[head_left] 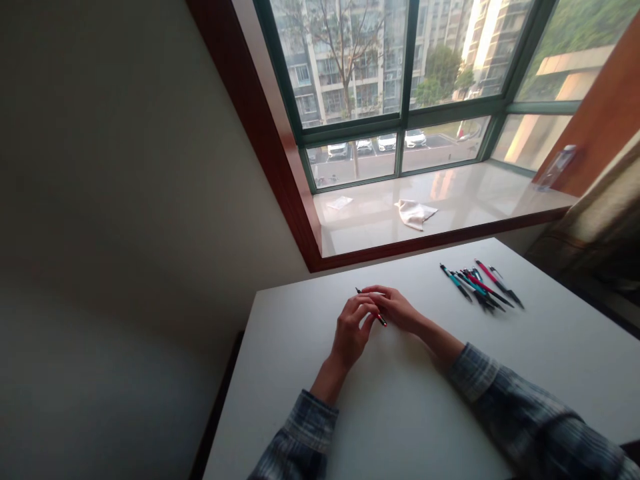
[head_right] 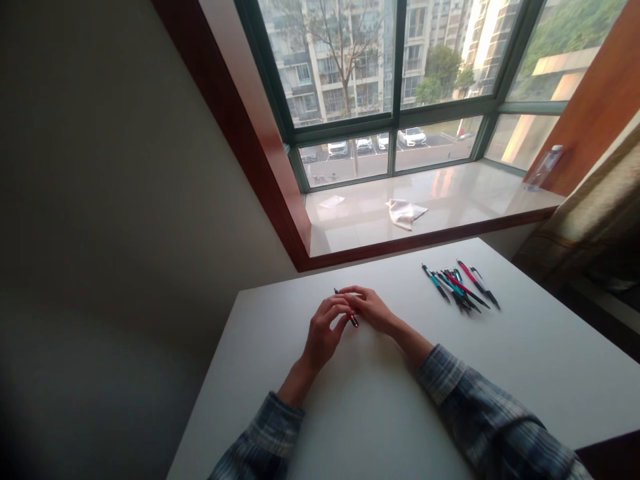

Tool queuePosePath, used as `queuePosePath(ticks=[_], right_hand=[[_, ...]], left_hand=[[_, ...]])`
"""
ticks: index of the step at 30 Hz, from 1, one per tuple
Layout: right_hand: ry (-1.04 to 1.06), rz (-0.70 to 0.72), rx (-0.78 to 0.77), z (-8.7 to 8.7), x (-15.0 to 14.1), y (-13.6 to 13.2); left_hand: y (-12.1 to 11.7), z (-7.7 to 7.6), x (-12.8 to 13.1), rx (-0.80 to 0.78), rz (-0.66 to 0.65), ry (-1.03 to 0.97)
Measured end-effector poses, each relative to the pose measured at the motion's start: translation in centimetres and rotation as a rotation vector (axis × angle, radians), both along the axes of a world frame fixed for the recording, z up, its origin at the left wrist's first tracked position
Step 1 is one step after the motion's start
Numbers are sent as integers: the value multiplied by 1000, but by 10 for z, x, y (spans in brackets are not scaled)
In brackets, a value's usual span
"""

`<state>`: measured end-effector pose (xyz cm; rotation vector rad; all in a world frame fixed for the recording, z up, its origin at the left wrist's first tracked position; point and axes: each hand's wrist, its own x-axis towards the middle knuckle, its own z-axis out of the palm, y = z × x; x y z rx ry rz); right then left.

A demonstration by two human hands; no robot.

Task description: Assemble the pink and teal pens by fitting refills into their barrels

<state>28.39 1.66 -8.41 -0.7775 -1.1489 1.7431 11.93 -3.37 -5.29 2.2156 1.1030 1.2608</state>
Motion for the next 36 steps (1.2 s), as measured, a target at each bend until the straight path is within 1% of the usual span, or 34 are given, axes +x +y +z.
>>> queuePosePath(ticks=[1, 3, 5, 7, 9, 11, 13, 15, 16, 17, 20, 22, 26, 29, 32, 36], right_hand=[[43, 19, -42, 0, 2, -2], [98, 9, -112, 1, 7, -6], [121, -42, -145, 1, 8, -9], [114, -88, -132, 1, 7, -10], [80, -119, -88, 0, 4, -12], [35, -121, -33, 0, 0, -14], [-7, -93, 13, 1, -1, -16], [-52, -62, 31, 3, 0, -16], [-84, -70, 39, 4, 2, -16], [-127, -101, 58, 5, 4, -15], [-287, -269, 169, 4, 12, -10], [-362, -319, 227, 0, 15, -7], [-469, -296, 321, -6, 15, -6], [-536, -309, 399, -4, 13, -8], [-527, -318, 429, 1, 13, -10], [-498, -294, 436, 7, 15, -10]], left_hand=[[-1, 0, 1, 6, -4, 11], [-2, 0, 0, 29, 32, 28], [-1, 2, -2, 48, 118, -1], [0, 4, -5, 25, 202, -69], [2, 4, -6, -57, 229, -111], [3, 1, -6, -160, 205, -99], [4, -3, -6, -222, 179, -65], [5, -7, -6, -225, 188, -33], [5, -7, -6, -213, 203, -17], [5, -7, -7, -197, 221, 1], [5, -5, -10, -152, 246, 58], [4, -2, -10, -145, 239, 93], [2, -2, -10, -164, 222, 156], [2, -4, -9, -183, 215, 164], [2, -5, -8, -206, 216, 122], [1, -5, -7, -231, 229, 79]])
